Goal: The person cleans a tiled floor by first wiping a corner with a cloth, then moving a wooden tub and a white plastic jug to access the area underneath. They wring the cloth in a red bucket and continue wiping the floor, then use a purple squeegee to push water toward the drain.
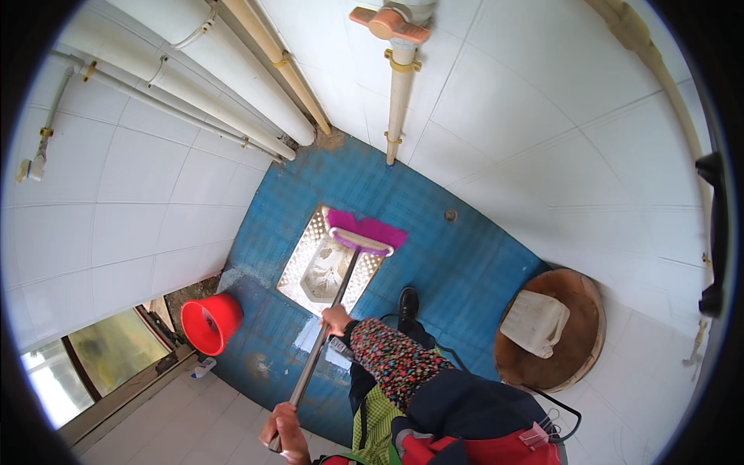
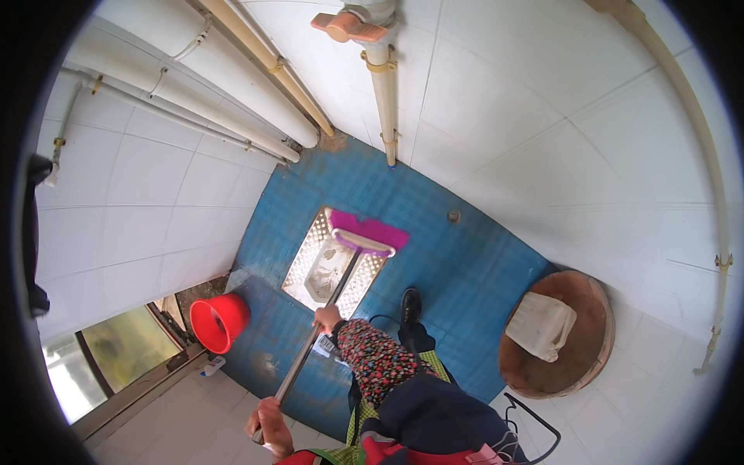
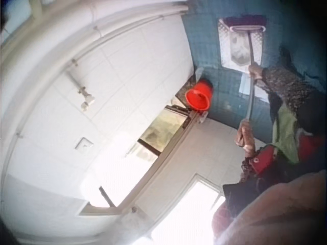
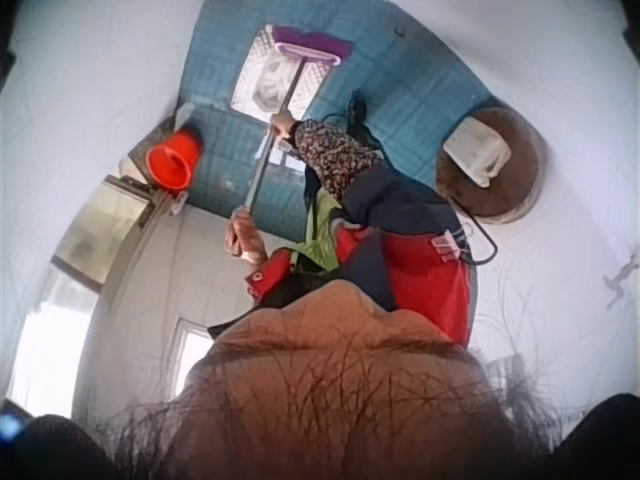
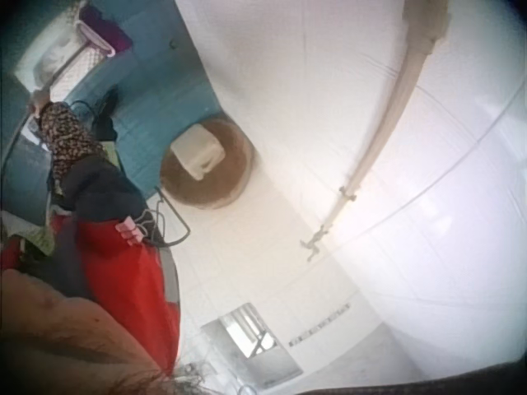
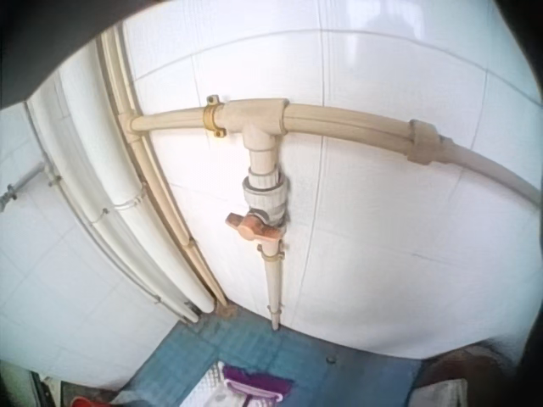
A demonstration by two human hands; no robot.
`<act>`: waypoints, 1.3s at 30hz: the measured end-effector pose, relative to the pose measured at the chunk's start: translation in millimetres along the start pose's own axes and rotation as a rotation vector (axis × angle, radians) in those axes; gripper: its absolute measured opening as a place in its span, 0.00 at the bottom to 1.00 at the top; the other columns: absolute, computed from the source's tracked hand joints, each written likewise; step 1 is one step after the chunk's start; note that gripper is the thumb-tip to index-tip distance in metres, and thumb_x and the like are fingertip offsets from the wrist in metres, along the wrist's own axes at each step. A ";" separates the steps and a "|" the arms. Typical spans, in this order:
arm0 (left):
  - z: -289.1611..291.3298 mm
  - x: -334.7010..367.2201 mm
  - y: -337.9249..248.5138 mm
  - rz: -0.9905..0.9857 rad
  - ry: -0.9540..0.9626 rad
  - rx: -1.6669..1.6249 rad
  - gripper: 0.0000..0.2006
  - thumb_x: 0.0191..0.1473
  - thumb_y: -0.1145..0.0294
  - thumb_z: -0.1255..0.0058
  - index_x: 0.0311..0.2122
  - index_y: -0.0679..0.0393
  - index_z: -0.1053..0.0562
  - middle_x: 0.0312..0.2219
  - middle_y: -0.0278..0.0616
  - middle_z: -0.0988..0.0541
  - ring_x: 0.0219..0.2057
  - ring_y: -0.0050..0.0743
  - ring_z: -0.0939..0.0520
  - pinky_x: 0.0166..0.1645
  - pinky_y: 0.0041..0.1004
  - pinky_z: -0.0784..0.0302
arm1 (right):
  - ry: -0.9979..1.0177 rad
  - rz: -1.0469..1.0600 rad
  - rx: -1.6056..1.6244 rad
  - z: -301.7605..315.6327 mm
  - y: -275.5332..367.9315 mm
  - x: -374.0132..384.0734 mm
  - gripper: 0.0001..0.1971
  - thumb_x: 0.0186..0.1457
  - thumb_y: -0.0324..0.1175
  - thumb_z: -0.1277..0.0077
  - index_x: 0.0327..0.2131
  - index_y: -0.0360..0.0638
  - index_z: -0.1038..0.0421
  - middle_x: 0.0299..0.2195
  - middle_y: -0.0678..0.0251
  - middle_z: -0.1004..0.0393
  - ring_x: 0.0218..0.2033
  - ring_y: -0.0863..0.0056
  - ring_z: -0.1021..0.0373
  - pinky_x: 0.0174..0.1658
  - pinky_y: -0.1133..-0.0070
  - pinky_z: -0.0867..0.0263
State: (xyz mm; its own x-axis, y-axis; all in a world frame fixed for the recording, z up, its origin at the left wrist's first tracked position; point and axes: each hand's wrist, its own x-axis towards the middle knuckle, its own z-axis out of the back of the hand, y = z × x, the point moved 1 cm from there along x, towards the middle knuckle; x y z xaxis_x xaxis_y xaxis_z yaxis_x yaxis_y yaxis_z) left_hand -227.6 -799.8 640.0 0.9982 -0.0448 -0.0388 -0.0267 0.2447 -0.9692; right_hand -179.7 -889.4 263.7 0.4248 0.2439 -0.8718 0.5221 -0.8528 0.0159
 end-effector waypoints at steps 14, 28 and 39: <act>27.2 4.0 -51.3 -0.249 0.087 -0.077 0.14 0.53 0.76 0.56 0.16 0.62 0.37 0.17 0.41 0.31 0.21 0.29 0.30 0.29 0.30 0.32 | 0.158 0.274 0.101 -72.8 33.7 -103.9 0.09 0.51 0.29 0.51 0.21 0.37 0.35 0.18 0.62 0.33 0.17 0.70 0.33 0.20 0.72 0.34; 83.1 -44.8 28.7 -0.109 -0.039 0.088 0.14 0.56 0.69 0.55 0.20 0.63 0.33 0.17 0.38 0.33 0.21 0.30 0.33 0.35 0.35 0.31 | 0.099 -0.022 -0.012 -87.4 -117.0 -22.0 0.09 0.44 0.22 0.54 0.14 0.36 0.38 0.13 0.56 0.34 0.14 0.63 0.31 0.13 0.66 0.40; 149.8 -50.0 -27.4 -0.340 0.482 -0.188 0.12 0.53 0.71 0.51 0.21 0.66 0.31 0.19 0.43 0.29 0.21 0.36 0.28 0.34 0.36 0.29 | 0.297 0.292 0.102 -75.1 -117.8 -166.8 0.08 0.53 0.28 0.51 0.22 0.37 0.33 0.18 0.62 0.33 0.21 0.68 0.32 0.27 0.69 0.32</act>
State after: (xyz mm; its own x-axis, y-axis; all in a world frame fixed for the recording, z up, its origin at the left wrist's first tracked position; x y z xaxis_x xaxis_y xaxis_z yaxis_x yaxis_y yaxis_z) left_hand -268.8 -659.2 704.9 0.8174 -0.5336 0.2171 0.2364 -0.0331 -0.9711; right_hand -256.6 -795.0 444.0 0.7465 0.0951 -0.6586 0.2789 -0.9433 0.1799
